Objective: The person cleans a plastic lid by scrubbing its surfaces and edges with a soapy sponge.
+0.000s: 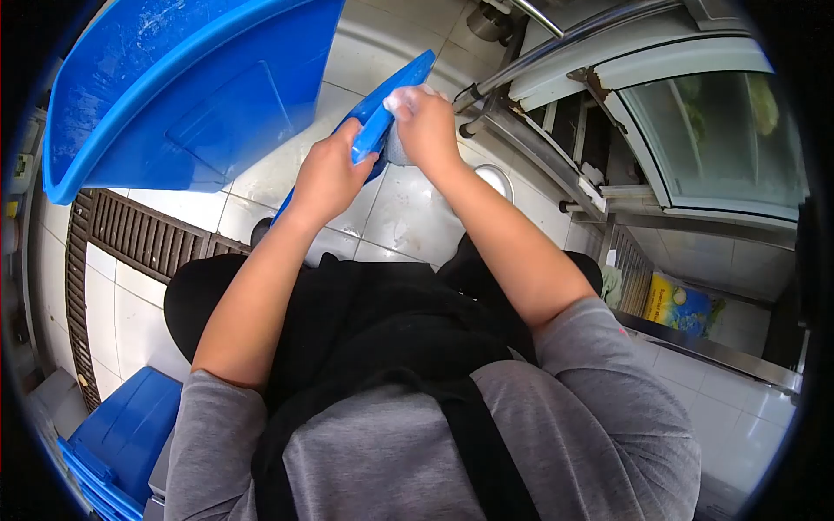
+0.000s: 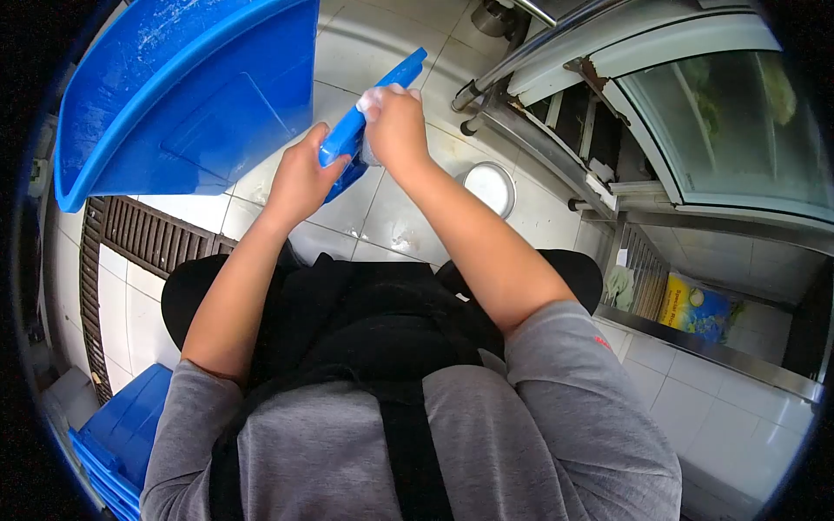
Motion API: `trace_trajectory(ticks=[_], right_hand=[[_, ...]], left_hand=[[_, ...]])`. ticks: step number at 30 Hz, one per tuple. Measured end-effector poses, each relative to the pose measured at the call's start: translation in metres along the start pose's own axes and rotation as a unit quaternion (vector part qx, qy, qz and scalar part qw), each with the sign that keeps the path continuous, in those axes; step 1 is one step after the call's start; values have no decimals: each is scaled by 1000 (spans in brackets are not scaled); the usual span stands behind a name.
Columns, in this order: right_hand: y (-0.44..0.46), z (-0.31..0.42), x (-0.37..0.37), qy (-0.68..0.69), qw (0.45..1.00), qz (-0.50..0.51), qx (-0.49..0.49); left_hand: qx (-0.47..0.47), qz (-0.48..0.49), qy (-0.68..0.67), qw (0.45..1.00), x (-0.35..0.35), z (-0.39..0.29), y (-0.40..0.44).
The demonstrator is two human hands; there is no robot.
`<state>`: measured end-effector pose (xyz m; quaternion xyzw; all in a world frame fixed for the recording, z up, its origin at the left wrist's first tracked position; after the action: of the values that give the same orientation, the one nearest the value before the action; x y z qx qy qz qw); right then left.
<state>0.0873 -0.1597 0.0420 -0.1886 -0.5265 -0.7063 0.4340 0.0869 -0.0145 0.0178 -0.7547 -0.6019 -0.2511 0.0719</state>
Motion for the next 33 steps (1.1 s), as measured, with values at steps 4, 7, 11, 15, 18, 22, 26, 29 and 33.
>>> trace_trajectory(ticks=[4,7,11,15,18,22,26,29,33], right_hand=[[-7,31,8,31,999,22,23],[-11,27,7,62,998,13,-17],[-2,10,2,39,996,22,-77],[-19,28,18,27,999,10,18],[-10,-23,1,83,979,-15,-186],[-49,22,11,109,987,4,-117],[-54,-43,2,132,960,-27,-244],[-32,-54,26,221,922,-24,-316],[-24,-55,27,152,959,-17,-239]], left_hand=[[-17,-26,5,1000,0,6,3],[-12,-17,5,1000,2,4,2],[11,-4,19,1000,-3,2,0],[-49,-29,15,998,-6,6,-5],[-9,2,4,1000,-5,-1,-4],[3,-39,-53,998,9,-5,6],[5,15,-13,1000,6,-9,1],[42,48,-61,996,6,1,7],[30,97,-54,993,3,3,9]])
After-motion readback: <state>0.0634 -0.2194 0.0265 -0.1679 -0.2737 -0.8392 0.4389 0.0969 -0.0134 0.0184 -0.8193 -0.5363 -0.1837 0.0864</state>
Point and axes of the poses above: each hand's wrist, its own y-axis towards the middle knuckle, its own x-axis out of the back of the hand, z = x × y, the point moved 5 cm from there along y, towards the middle knuckle, and after that the axes turned 11 degrees about -z, right-handed, at the moved point
